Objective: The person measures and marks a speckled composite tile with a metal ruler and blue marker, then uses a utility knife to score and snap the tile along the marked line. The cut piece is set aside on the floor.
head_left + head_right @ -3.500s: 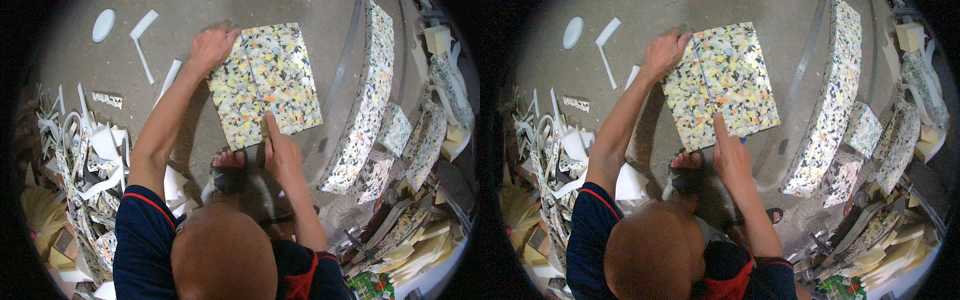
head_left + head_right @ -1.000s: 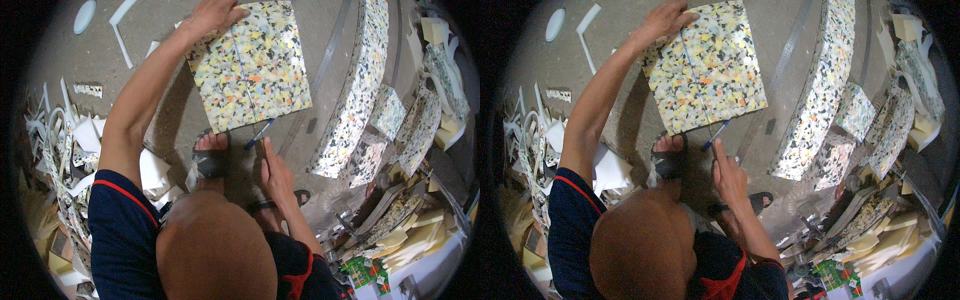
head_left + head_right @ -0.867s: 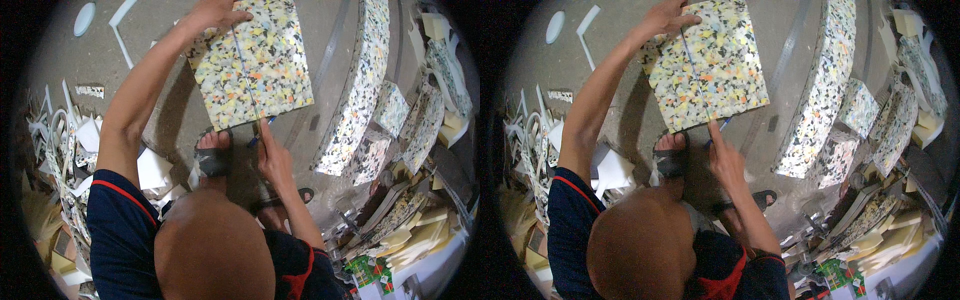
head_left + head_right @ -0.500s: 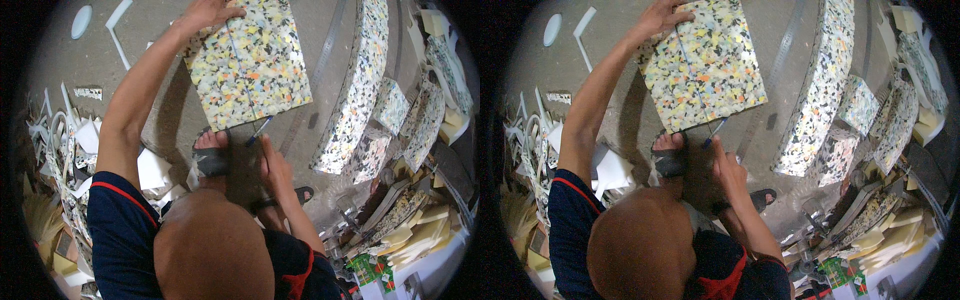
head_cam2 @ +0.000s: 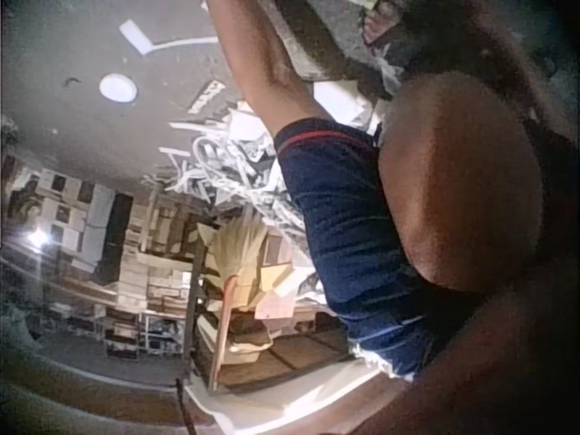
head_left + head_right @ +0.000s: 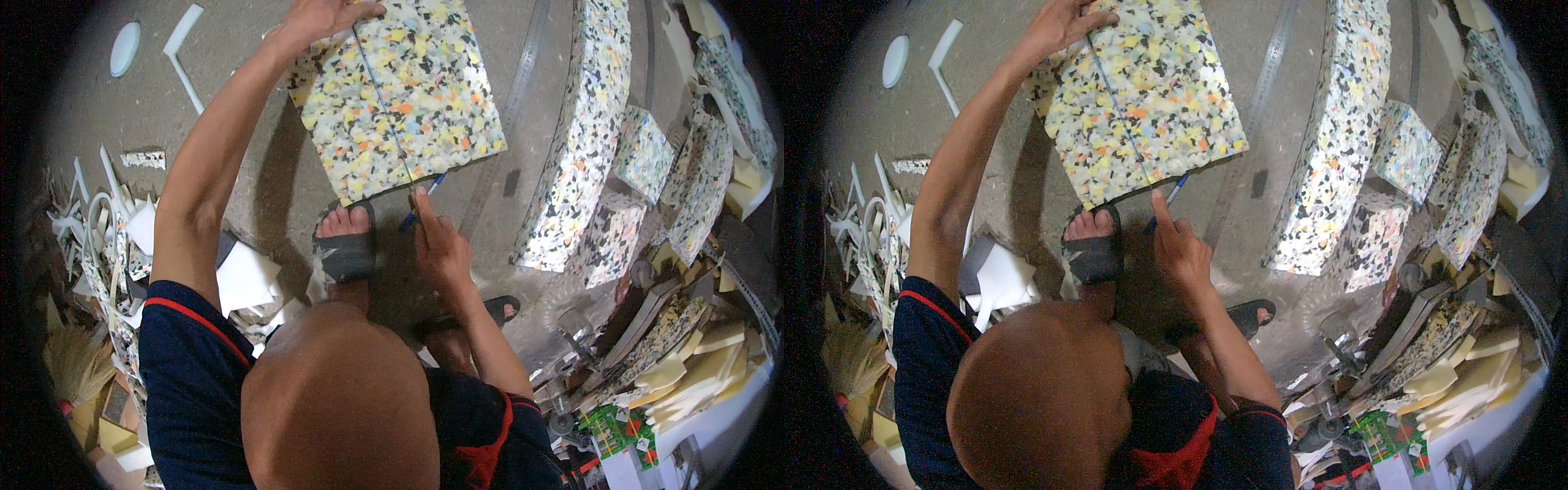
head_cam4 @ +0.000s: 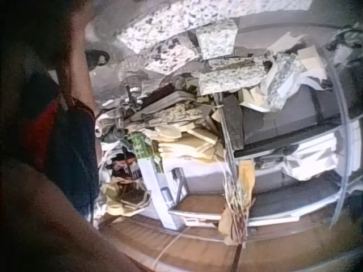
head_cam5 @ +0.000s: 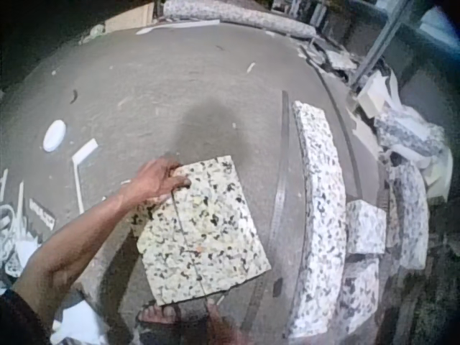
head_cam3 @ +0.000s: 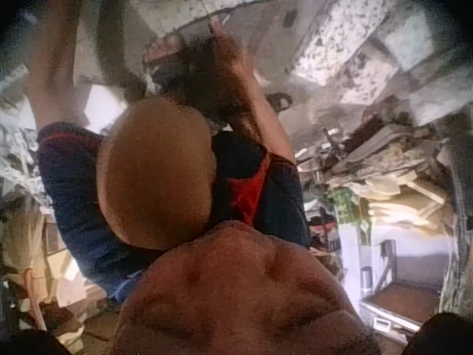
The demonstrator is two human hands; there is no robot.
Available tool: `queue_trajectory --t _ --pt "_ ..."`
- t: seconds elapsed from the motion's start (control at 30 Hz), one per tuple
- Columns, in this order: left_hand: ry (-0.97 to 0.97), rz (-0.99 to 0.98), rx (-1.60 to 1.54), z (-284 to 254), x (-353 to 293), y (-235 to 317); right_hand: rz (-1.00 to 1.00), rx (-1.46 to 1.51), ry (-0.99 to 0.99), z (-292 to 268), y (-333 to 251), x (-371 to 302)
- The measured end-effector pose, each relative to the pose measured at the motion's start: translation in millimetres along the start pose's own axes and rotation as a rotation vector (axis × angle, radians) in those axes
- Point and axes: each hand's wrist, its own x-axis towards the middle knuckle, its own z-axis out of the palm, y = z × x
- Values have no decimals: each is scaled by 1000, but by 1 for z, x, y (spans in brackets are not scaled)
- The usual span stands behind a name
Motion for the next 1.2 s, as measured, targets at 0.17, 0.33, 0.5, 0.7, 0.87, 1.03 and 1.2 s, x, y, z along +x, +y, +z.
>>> queue_trajectory --t 0.17,0.33,0.5,0.7,0.87,1.03,1.2 --pt "105 32 62 7 4 -17 5 -75 5 11 14 -32" --pt "48 -38 46 4 0 -2 117 -165 -161 1 27 -75" --pt "50 5 85 9 5 -10 117 -113 -120 10 31 -75" --pt "49 201 -76 20 22 -33 -19 -67 45 12 7 -4" --pt "28 192 116 22 39 -75 76 -146 -35 18 17 -20" --pt "-21 108 55 27 43 -75 76 -191 -100 20 45 -73" --pt "-32 122 93 31 51 -82 -8 -225 4 24 72 -125"
